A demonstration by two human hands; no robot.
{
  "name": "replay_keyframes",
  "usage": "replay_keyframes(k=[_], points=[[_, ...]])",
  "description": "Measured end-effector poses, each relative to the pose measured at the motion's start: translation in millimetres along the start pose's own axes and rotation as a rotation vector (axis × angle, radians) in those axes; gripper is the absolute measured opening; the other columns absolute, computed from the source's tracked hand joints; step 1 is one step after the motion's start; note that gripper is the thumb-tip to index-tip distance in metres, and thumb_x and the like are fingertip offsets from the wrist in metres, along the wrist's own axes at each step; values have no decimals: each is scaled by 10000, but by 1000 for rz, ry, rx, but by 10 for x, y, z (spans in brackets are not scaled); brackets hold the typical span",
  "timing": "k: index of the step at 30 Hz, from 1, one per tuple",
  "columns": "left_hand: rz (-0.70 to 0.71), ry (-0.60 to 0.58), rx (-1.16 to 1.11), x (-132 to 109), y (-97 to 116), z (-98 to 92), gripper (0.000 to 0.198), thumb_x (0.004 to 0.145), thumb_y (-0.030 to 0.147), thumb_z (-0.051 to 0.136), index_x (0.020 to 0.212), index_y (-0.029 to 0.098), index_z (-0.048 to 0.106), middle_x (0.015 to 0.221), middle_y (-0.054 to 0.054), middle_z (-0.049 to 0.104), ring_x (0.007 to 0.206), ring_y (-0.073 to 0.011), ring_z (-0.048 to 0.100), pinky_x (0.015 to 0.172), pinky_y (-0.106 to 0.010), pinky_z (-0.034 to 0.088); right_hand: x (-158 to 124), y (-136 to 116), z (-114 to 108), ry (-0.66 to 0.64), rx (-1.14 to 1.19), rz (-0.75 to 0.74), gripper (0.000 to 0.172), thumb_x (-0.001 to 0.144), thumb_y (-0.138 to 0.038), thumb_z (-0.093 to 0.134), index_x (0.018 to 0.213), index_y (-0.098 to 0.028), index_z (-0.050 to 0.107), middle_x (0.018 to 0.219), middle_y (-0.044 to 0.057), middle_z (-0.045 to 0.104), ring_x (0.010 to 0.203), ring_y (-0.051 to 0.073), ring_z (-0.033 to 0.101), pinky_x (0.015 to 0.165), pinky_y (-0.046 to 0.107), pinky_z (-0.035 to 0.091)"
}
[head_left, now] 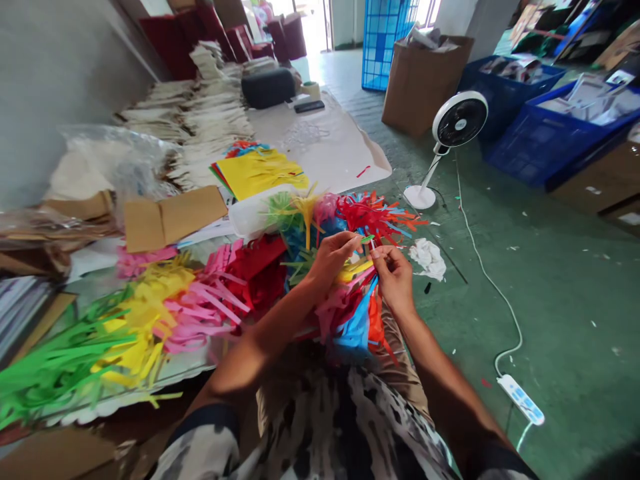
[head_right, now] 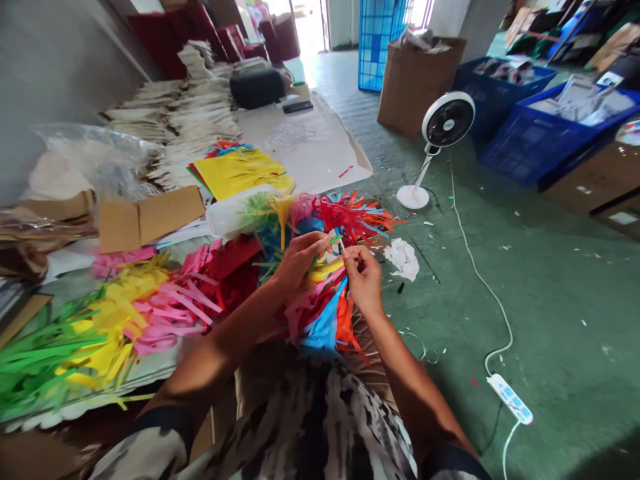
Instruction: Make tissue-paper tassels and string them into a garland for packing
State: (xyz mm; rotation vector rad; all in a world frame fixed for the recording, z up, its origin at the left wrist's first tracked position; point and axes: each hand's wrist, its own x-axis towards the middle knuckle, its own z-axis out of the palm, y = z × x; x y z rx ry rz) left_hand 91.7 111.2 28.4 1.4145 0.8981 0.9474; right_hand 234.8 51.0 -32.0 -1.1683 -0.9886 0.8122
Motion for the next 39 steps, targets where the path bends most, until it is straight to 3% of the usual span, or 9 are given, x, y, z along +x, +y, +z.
replay_keyframes(k=[6,13,19,27,39], points=[[110,53,101,-1,-91,39,307,906,487,709,822,193,677,765,-3,665,694,-129,547,672,-268,439,-11,-28,-4,44,15,9,259,947,-513,687,929,-256,663,871,11,690,789,191,626,743,321,509],[90,27,121,-3,-164,52,231,894,389,695,996,185,727,832,-18,717,757,-146,634,724,-271,487,-4,-84,1,88,35,-11,246,943,-484,700,928,-240,667,905,13,686,824,186,627,775,320,502],[111,30,243,-64,-172,82,131,836,307,708,840,177,716,789,10,678,733,-129,562,719,-256,445,-5,-61,0,93,47,-25,254,945,-486,701,916,-236,662,881,3,680,786,175,611,743,314,484],[50,26,247,-106,-63,108,344,953,385,533,710,185,672,720,1,652,716,-137,556,698,-249,434,3,-73,15,65,75,-45,218,948,-454,710,898,-246,674,864,1,692,791,175,623,766,324,491],[117,66,465,-122,-159,116,223,973,286,555,859,193,723,786,22,734,702,-124,611,686,-250,418,-39,-84,27,69,148,-50,195,961,-452,702,958,-263,655,901,9,750,882,194,723,822,344,540]])
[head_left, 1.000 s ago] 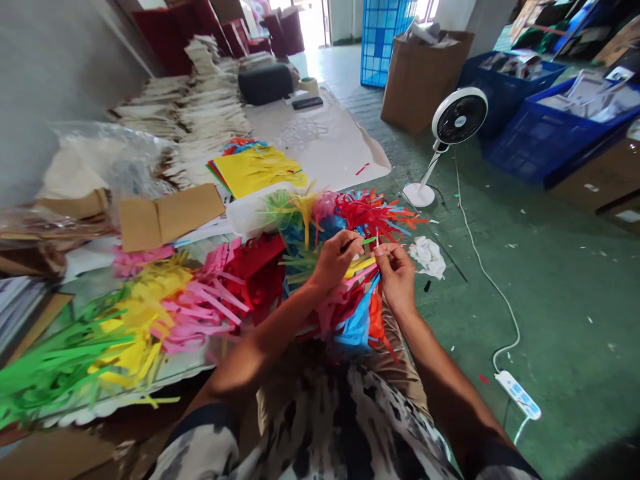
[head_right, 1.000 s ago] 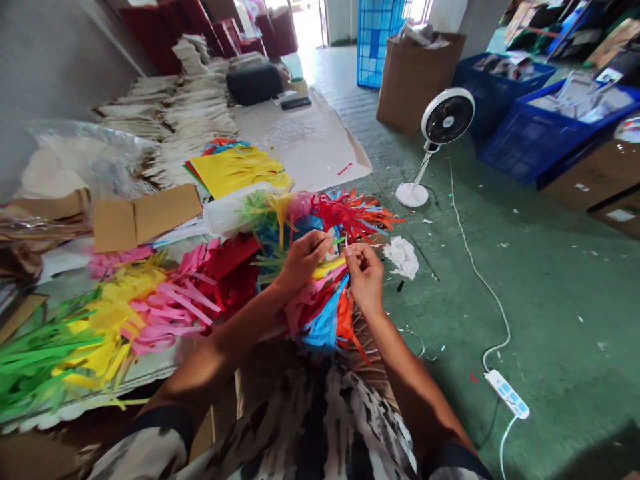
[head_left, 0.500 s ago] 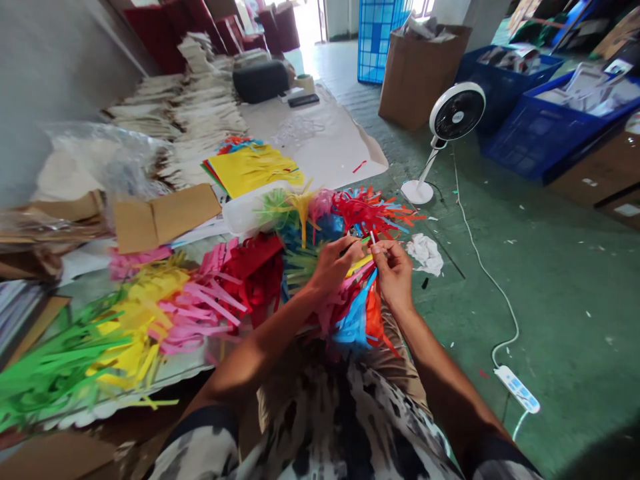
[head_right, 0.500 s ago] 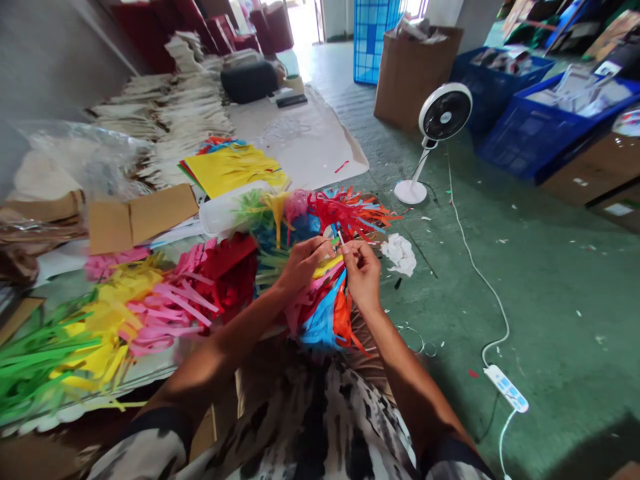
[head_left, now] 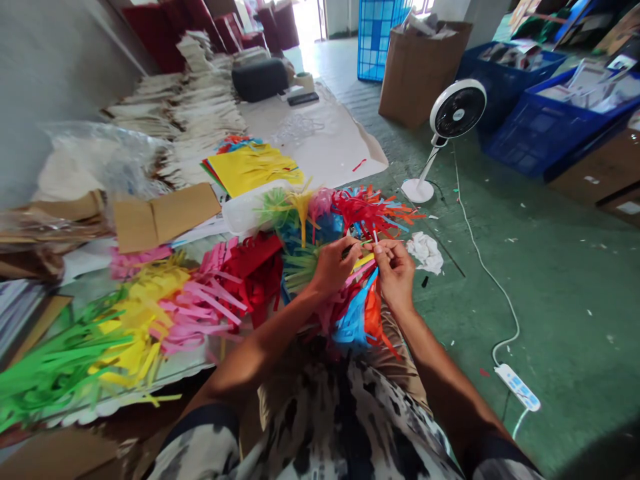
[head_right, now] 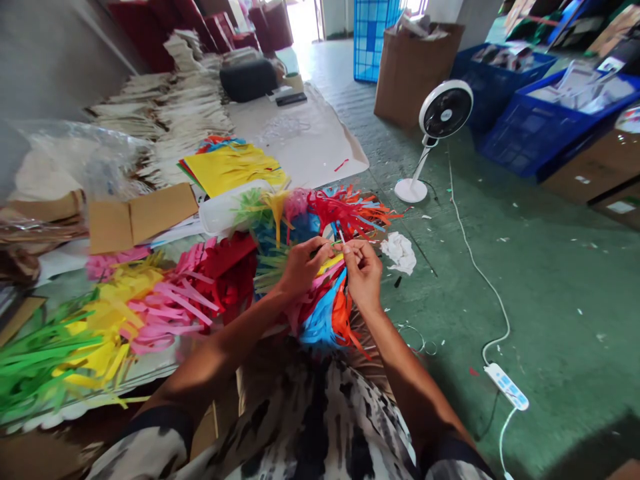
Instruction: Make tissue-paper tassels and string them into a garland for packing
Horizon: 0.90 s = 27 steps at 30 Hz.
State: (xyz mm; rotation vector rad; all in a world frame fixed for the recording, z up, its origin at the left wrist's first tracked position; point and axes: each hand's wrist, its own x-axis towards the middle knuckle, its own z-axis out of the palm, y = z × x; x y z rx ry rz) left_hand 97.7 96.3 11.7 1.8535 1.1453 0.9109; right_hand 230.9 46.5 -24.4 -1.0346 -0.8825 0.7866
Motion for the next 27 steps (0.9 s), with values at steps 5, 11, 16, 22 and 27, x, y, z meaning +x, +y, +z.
replay_keyframes(k=[5,11,16,22,27], points=[[49,42,121,-2,8,10,221,993,238,556,857,201,726,820,4,754,791,-150,646,780,-272,427,-15,8,11,-1,-24,10,208,980,-469,674,956,-264,646,904,15,763,897,206,740,828,351,543],[67,88,175,-3,0,17,180,998,225,570,906,209,724,862,1,754,796,-152,634,804,-277,442,9,-19,2,-20,-82,28,213,978,-469,671,946,-259,661,857,4,749,763,180,668,756,328,517],[110,55,176,-24,7,44,187,1002,233,571,881,211,713,853,4,751,810,-148,655,806,-263,469,31,14,-22,-25,-114,65,232,954,-469,687,910,-245,649,730,-30,662,633,151,557,626,289,436],[168,20,201,-35,-14,91,179,1013,246,572,973,218,744,957,-18,793,886,-169,684,860,-288,476,23,43,-49,-50,-103,114,257,934,-472,708,1047,-246,662,718,-45,661,618,154,574,617,289,446],[154,10,223,-44,-14,91,215,1026,267,549,941,214,739,933,-23,784,872,-172,674,845,-289,474,32,28,-50,-50,-123,109,230,928,-454,712,959,-230,671,717,-38,654,649,148,577,640,283,441]])
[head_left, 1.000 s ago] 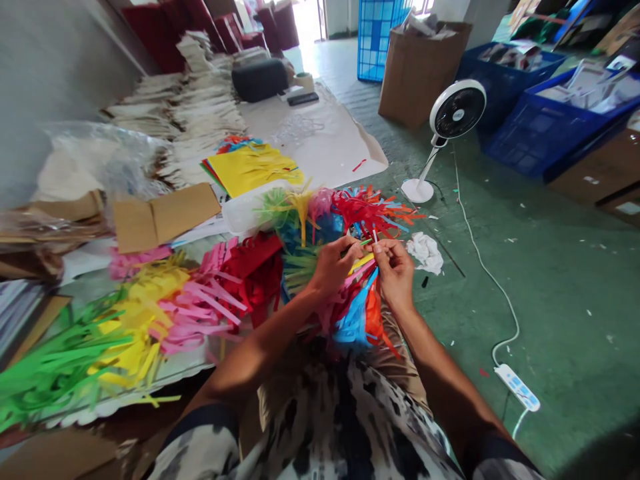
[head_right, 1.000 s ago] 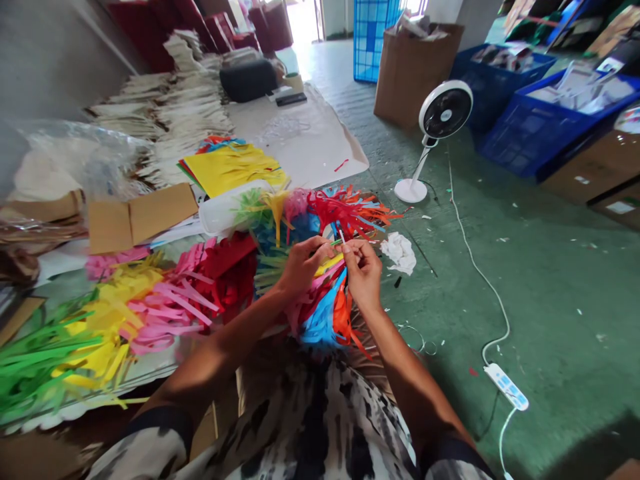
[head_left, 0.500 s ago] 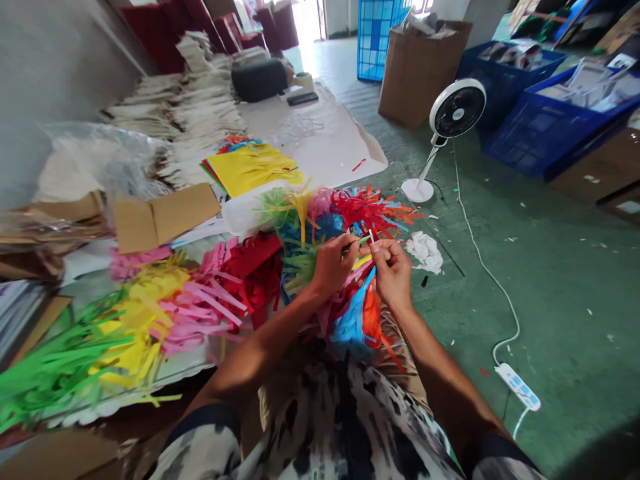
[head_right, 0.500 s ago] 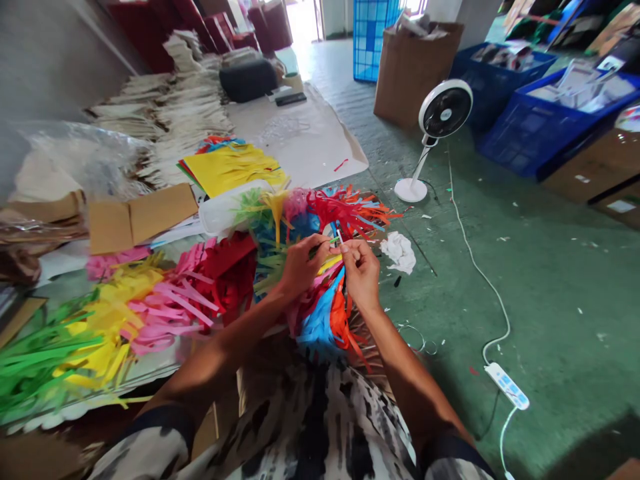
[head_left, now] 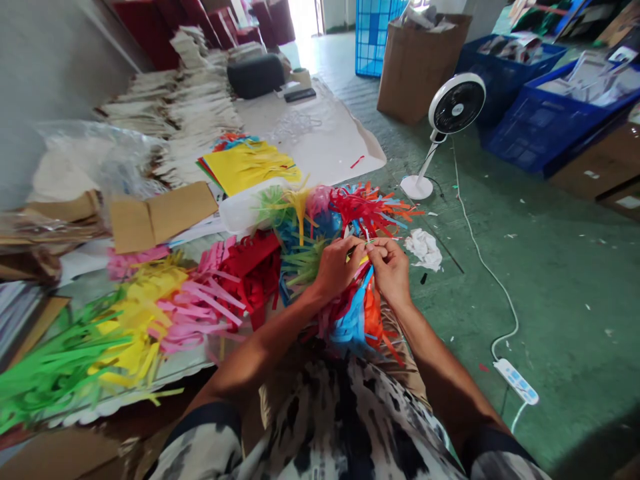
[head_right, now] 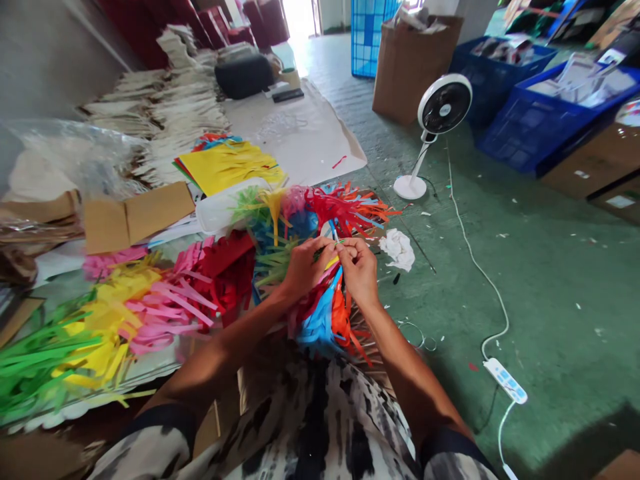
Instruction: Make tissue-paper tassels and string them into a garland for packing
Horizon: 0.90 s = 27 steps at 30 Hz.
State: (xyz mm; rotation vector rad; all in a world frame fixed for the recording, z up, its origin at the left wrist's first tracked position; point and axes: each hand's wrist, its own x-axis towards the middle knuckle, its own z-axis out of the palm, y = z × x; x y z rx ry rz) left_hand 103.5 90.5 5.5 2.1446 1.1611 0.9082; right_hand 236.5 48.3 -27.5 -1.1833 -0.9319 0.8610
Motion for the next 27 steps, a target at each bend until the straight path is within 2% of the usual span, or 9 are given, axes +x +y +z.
replay_keyframes(k=[13,19,22,27], points=[[-14,47,-77,3,-5,-12,92,953,235,643,946,227,735,998,-26,794,950,-179,701,930,-302,501,-4,0,4,-12,11,0,253,923,-481,724,959,-236,674,724,-39,663,642,143,585,633,278,446],[-123,45,-240,18,-18,-28,76,920,266,672,896,198,697,857,12,742,793,-136,661,777,-245,499,-10,-35,11,-29,19,1,243,945,-471,694,951,-228,676,728,-22,691,652,152,617,653,287,478],[-94,52,-194,23,-32,-28,47,916,225,672,902,205,712,866,9,751,800,-144,662,797,-259,500,-6,-49,21,-43,23,-2,241,944,-475,698,948,-234,675,719,-23,694,646,153,620,652,291,478],[63,59,61,10,-43,-31,199,990,191,606,1021,245,795,993,-44,798,948,-203,694,949,-344,500,4,-18,29,-44,28,4,239,923,-478,732,925,-249,661,685,-34,680,624,158,624,643,299,483]])
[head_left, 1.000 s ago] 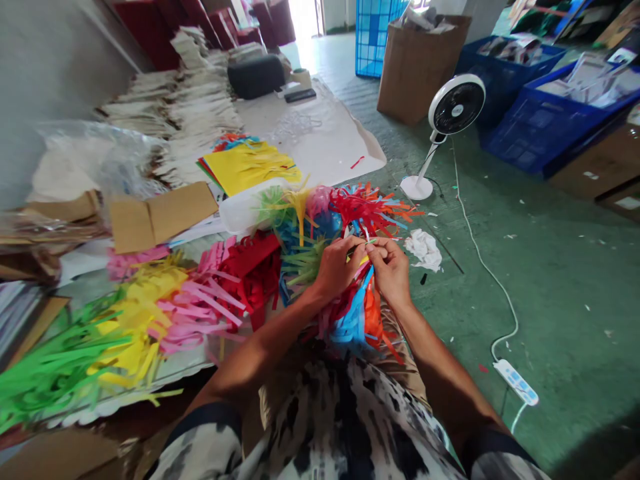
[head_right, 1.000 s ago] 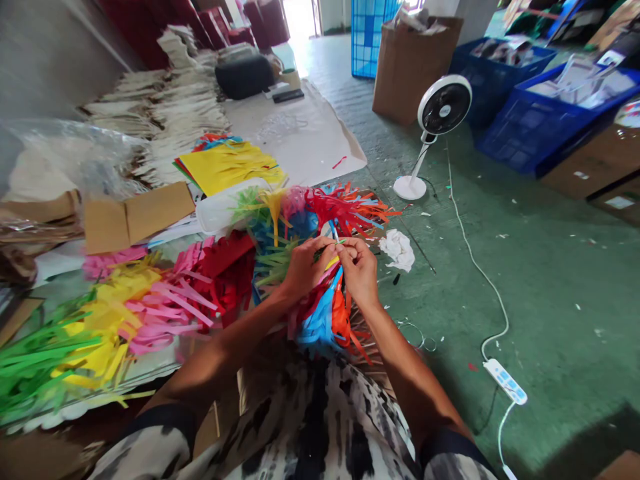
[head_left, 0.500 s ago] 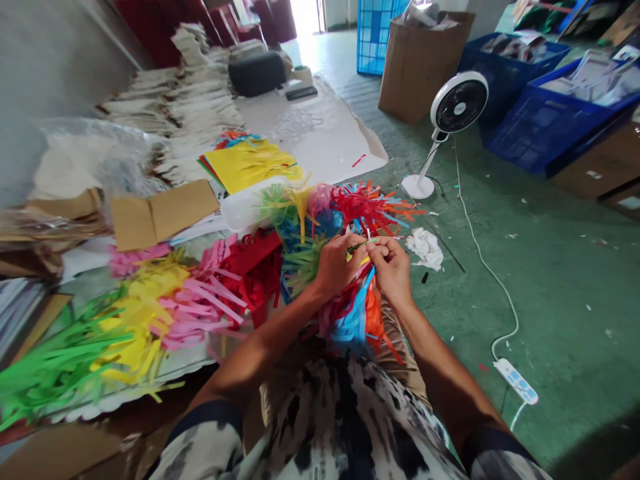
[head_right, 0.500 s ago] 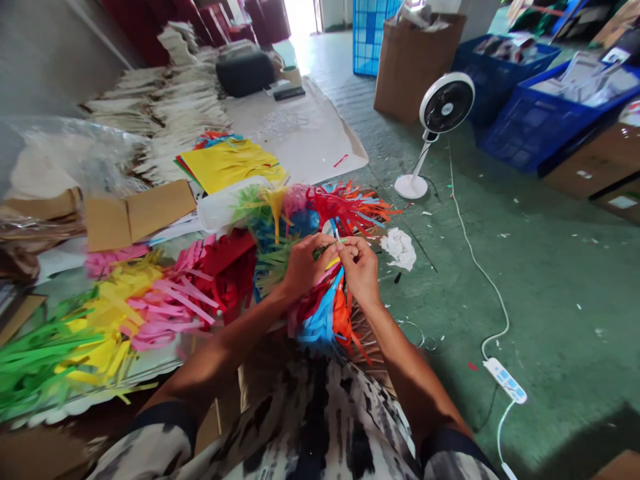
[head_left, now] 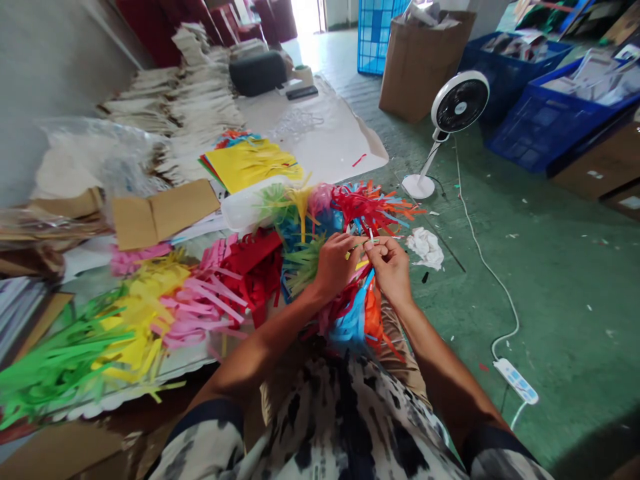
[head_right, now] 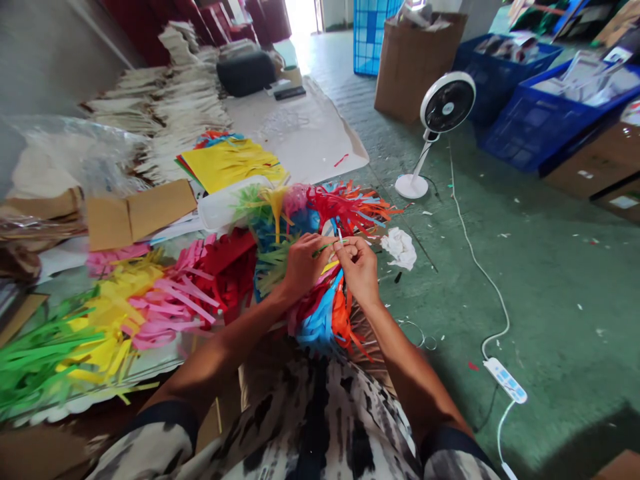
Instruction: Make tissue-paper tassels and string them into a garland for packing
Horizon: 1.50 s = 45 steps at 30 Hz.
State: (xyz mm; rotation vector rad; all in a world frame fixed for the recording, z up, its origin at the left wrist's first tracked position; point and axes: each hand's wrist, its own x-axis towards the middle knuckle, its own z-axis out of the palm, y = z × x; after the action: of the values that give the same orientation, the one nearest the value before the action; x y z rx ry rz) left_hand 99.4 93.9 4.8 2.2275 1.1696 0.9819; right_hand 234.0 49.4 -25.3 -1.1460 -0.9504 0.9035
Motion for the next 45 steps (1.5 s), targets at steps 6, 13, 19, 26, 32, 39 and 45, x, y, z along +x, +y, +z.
replay_keyframes(k=[6,13,19,26,32,39,45], points=[[82,-24,-5,-18,19,-42,253,974,181,634,1158,237,798,1026,-65,807,969,-204,715,955,-351,514,-2,16,-11,22,11,9,243,926,-488,721,932,-254,657,715,-32,691,639,154,638,645,295,496],[-94,-30,-150,-8,57,-100,199,950,213,645,1027,235,827,1020,-41,826,913,-185,746,888,-305,548,-11,-48,-1,-5,37,22,251,899,-490,746,942,-250,687,683,-30,681,613,156,621,616,299,509],[-223,-31,-308,1,57,-95,159,916,267,667,945,203,810,919,-11,816,827,-160,719,800,-262,544,-12,-15,-6,-22,29,18,282,901,-512,751,972,-247,691,709,-21,699,607,156,608,600,300,496],[-240,-20,-381,4,38,-107,185,899,295,660,920,179,803,839,0,788,729,-136,660,713,-243,499,-17,-12,-12,-33,11,-1,252,929,-485,734,990,-243,699,707,-26,688,604,144,585,606,290,463],[-249,-23,-397,2,60,-119,186,897,299,642,911,181,785,852,-4,780,745,-139,658,717,-240,503,-18,-7,-7,-45,0,-5,227,940,-460,726,993,-242,696,705,-33,675,613,139,571,617,288,447],[-241,-16,-415,-1,49,-120,174,894,292,637,890,175,765,835,-3,761,740,-133,648,713,-234,496,-13,-14,-5,-50,-14,12,246,934,-478,723,978,-238,694,701,-28,671,621,143,577,626,291,462],[-243,-5,-413,21,30,-124,158,887,277,621,862,177,741,854,-6,766,765,-139,666,734,-238,509,-17,-10,-3,-71,-24,14,261,934,-484,720,981,-229,689,691,-33,645,604,128,540,596,275,426]])
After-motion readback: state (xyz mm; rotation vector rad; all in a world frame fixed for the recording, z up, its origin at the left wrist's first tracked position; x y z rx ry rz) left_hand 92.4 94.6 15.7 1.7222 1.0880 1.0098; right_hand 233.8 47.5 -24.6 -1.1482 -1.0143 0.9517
